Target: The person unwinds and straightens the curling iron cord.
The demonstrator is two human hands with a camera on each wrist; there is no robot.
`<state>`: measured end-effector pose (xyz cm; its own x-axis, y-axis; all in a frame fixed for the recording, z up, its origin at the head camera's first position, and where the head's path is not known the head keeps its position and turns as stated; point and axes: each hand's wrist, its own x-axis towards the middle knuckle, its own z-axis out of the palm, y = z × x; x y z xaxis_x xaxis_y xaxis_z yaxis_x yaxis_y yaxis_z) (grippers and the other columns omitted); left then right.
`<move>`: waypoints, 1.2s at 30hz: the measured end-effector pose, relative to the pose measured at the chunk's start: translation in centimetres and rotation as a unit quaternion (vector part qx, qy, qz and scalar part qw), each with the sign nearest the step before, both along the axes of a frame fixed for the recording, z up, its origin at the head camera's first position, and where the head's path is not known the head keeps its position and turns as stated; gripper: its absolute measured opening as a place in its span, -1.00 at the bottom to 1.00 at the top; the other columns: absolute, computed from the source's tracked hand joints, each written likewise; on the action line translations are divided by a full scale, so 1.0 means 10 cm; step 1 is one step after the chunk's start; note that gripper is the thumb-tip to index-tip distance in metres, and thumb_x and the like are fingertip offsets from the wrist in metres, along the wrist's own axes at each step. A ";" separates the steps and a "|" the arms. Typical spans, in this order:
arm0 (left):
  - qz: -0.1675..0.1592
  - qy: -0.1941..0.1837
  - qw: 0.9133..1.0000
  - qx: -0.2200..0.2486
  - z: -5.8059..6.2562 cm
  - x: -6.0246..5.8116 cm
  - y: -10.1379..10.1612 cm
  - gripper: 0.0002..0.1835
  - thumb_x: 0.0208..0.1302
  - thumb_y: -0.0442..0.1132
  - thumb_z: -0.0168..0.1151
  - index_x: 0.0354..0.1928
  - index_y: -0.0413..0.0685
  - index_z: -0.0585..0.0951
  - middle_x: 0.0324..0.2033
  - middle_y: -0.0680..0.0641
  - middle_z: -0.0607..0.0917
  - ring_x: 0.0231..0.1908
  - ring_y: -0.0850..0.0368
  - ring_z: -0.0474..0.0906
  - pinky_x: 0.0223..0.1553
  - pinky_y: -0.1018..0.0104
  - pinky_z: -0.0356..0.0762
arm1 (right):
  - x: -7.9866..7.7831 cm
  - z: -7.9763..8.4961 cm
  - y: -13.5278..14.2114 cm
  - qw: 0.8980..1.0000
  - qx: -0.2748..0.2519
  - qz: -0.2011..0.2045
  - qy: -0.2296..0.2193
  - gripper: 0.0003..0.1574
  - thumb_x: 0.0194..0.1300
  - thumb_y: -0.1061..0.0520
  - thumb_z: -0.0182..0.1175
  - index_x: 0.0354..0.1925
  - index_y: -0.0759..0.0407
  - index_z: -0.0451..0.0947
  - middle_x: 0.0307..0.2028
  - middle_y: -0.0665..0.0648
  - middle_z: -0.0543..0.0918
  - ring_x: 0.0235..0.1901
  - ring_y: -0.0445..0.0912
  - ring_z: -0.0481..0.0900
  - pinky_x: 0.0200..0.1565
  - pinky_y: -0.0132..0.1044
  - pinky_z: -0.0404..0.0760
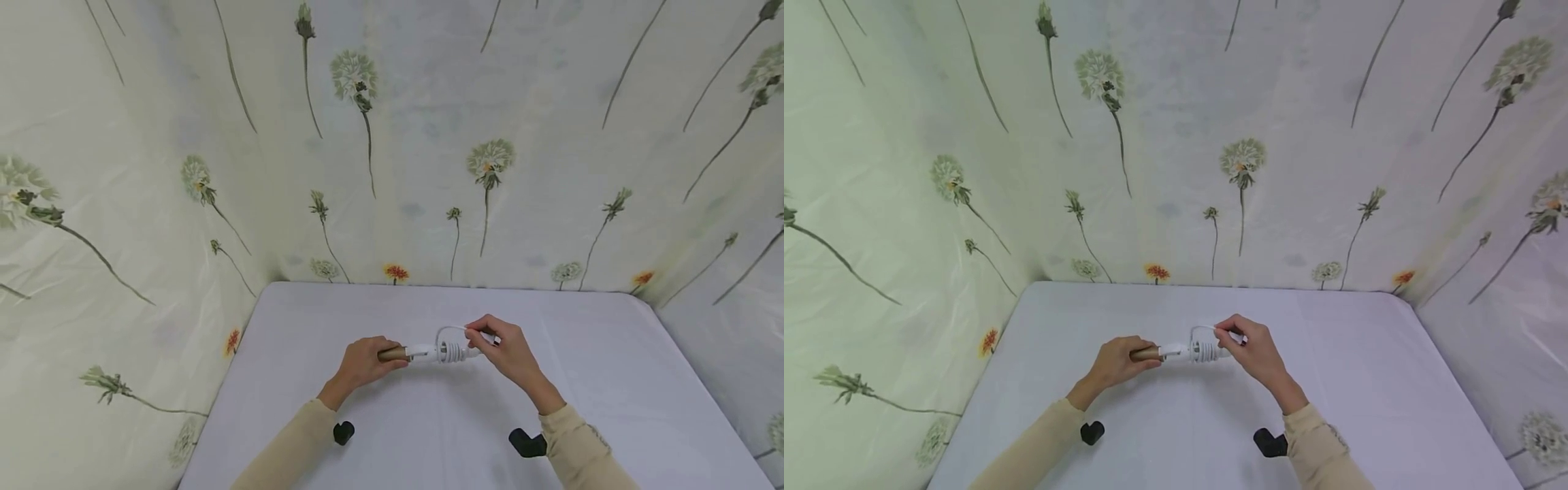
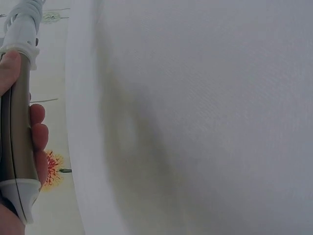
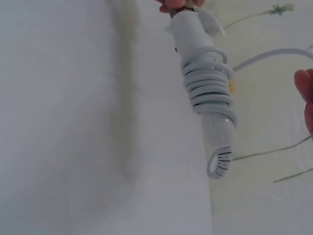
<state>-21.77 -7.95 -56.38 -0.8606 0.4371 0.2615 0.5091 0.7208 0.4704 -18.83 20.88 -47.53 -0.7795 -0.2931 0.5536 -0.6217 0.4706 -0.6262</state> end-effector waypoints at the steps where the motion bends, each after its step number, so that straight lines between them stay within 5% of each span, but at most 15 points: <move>1: -0.001 0.001 1.000 0.000 0.00 0.00 0.00 -0.56 0.08 0.29 0.26 -0.10 0.25 0.70 -0.33 0.22 0.71 -0.44 0.38 0.49 -0.43 0.49 0.36 | 0.01 0.03 0.00 1.000 0.001 -0.001 -0.002 -0.82 0.07 0.44 0.30 -0.31 0.31 0.58 -0.48 0.19 0.66 -0.53 -0.02 0.63 -0.43 -0.40 0.56; 5: -0.004 0.001 1.000 -0.001 0.01 0.00 0.00 -0.58 0.08 0.27 0.27 -0.10 0.26 0.70 -0.33 0.23 0.71 -0.44 0.39 0.49 -0.44 0.50 0.35 | 0.04 0.12 0.00 1.000 0.006 -0.008 -0.018 -0.85 0.10 0.43 0.28 -0.30 0.32 0.57 -0.45 0.16 0.67 -0.51 0.00 0.65 -0.41 -0.42 0.57; 18: -0.030 -0.020 0.999 -0.014 0.03 0.02 -0.01 -0.60 0.07 0.28 0.27 -0.13 0.29 0.70 -0.40 0.27 0.67 -0.51 0.42 0.39 -0.46 0.52 0.30 | -0.03 0.06 0.05 0.999 0.001 -0.039 -0.029 -0.90 0.12 0.40 0.29 -0.34 0.32 0.56 -0.46 0.10 0.66 -0.49 -0.06 0.64 -0.40 -0.45 0.57; 26: -0.044 -0.023 0.999 -0.012 0.04 0.06 -0.06 -0.61 0.07 0.27 0.28 -0.14 0.27 0.70 -0.40 0.26 0.67 -0.49 0.41 0.42 -0.43 0.52 0.33 | -0.25 -0.28 0.22 0.998 0.003 -0.042 -0.038 -0.84 0.12 0.38 0.30 -0.33 0.18 0.57 -0.46 0.06 0.67 -0.49 -0.10 0.64 -0.38 -0.54 0.53; 36: -0.063 -0.046 0.997 0.010 0.02 0.06 -0.10 -0.57 0.08 0.28 0.27 -0.09 0.26 0.68 -0.36 0.25 0.69 -0.46 0.40 0.42 -0.38 0.51 0.35 | -0.37 -0.40 0.36 0.998 0.023 -0.036 -0.056 -0.92 0.21 0.21 0.28 -0.30 0.06 0.58 -0.44 -0.05 0.67 -0.45 -0.25 0.64 -0.29 -0.54 0.52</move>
<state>-21.13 -9.00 -56.13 -0.8201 0.5386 0.1932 0.5486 0.6441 0.5330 -22.54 24.53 -51.55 -0.8555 -0.2565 0.4498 -0.5127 0.5418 -0.6661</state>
